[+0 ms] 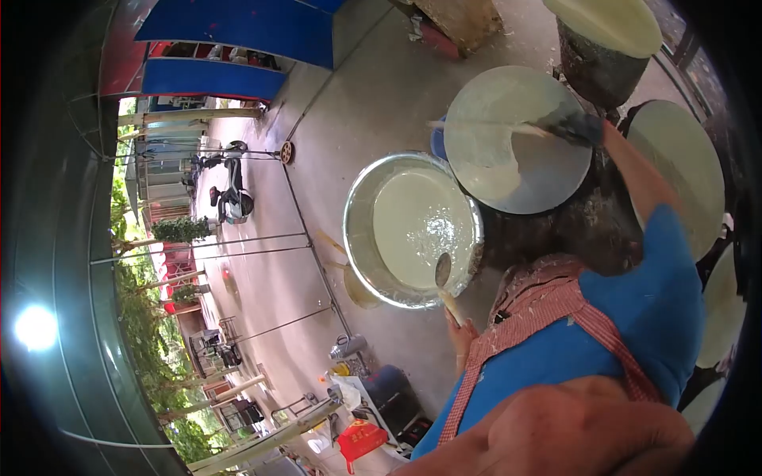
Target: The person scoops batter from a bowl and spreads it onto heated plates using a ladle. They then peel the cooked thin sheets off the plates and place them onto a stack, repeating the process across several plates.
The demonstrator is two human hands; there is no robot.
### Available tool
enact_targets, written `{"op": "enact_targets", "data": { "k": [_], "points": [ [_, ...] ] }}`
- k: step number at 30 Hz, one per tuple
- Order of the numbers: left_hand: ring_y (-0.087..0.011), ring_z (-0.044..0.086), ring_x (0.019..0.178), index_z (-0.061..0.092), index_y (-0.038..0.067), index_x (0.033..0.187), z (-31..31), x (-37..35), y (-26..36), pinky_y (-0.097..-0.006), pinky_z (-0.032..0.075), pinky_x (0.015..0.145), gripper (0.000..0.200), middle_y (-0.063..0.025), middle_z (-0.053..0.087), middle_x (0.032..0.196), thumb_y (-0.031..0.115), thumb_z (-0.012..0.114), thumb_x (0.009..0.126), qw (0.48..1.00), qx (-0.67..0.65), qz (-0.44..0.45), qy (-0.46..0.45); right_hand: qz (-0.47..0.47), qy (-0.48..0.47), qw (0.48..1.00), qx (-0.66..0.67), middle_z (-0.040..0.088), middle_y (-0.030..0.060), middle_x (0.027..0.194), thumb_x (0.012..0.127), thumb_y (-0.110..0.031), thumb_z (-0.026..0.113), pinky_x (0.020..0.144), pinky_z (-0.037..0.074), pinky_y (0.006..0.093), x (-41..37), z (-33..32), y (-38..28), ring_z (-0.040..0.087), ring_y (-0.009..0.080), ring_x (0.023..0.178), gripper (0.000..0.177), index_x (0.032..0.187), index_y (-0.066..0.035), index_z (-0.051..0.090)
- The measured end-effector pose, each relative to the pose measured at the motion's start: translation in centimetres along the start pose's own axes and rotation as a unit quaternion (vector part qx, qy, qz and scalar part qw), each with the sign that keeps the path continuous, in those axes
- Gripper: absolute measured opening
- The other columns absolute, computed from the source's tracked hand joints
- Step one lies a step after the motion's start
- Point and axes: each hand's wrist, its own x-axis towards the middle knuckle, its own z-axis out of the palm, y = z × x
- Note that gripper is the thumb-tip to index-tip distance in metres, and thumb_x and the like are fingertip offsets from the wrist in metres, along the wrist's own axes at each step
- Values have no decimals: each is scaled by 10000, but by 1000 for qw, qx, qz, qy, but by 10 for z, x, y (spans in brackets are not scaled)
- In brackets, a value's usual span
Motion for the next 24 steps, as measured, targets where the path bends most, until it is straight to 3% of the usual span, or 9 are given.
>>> {"op": "enact_targets", "data": {
  "k": [6,11,12,13,14,19,20,21,24],
  "points": [
    [-78,383,471,149,112,1324,-27,-12,16,-211,353,412,696,-24,457,682,-110,400,714,996,39,50,-66,-68,6,983,-168,576,52,639,833,-234,440,453,453,314,-21,17,1,547,186,528,235,865,-63,598],
    [-91,389,427,116,113,1327,-63,25,-29,-224,342,363,703,-31,434,616,-107,379,713,980,98,144,-91,275,78,928,-237,573,53,634,837,-239,433,462,457,317,-246,57,22,548,190,533,245,861,-62,601],
    [-90,380,401,111,136,1328,-63,17,4,-227,326,336,698,-30,428,598,-93,375,723,992,35,38,-117,79,89,929,-351,590,50,735,844,-246,414,595,468,355,-293,84,44,558,216,686,266,924,-54,580],
    [-89,372,375,106,158,1329,-66,17,23,-231,310,309,694,-30,422,581,-79,371,733,987,-25,-70,-143,102,108,927,-344,587,59,743,836,-237,420,594,462,358,-323,121,31,555,224,690,246,902,-58,576],
    [-80,355,361,109,187,1326,-78,34,10,-225,296,296,686,-21,417,576,-67,366,743,986,26,-17,-165,106,146,915,-361,585,67,750,827,-227,425,593,457,361,-331,173,8,552,231,693,227,880,-62,572],
    [-55,322,345,131,236,1311,-106,39,25,-205,274,285,659,6,378,551,-20,400,766,974,10,-52,-220,-3,337,766,-547,573,109,786,782,-180,453,585,432,378,-201,373,-72,537,268,712,138,772,-82,550],
    [-53,320,345,138,227,1307,-107,31,30,-204,271,284,651,10,364,543,-13,416,769,970,20,-38,-238,92,433,806,-392,575,127,779,773,-191,452,614,431,404,-136,395,11,539,291,733,144,778,-94,559],
    [-53,320,345,138,227,1307,-106,24,29,-204,271,284,651,10,364,543,-13,416,769,970,15,-34,-241,-87,553,768,-311,573,135,747,777,-210,426,608,429,412,-96,404,2,546,288,742,183,814,-109,574],
    [-54,310,340,154,225,1298,-135,12,44,-203,258,283,639,13,359,535,0,442,774,957,32,-9,-287,102,448,785,-416,581,145,780,795,-227,392,618,426,418,-99,393,10,552,306,748,233,861,-113,584]
  ]
}}
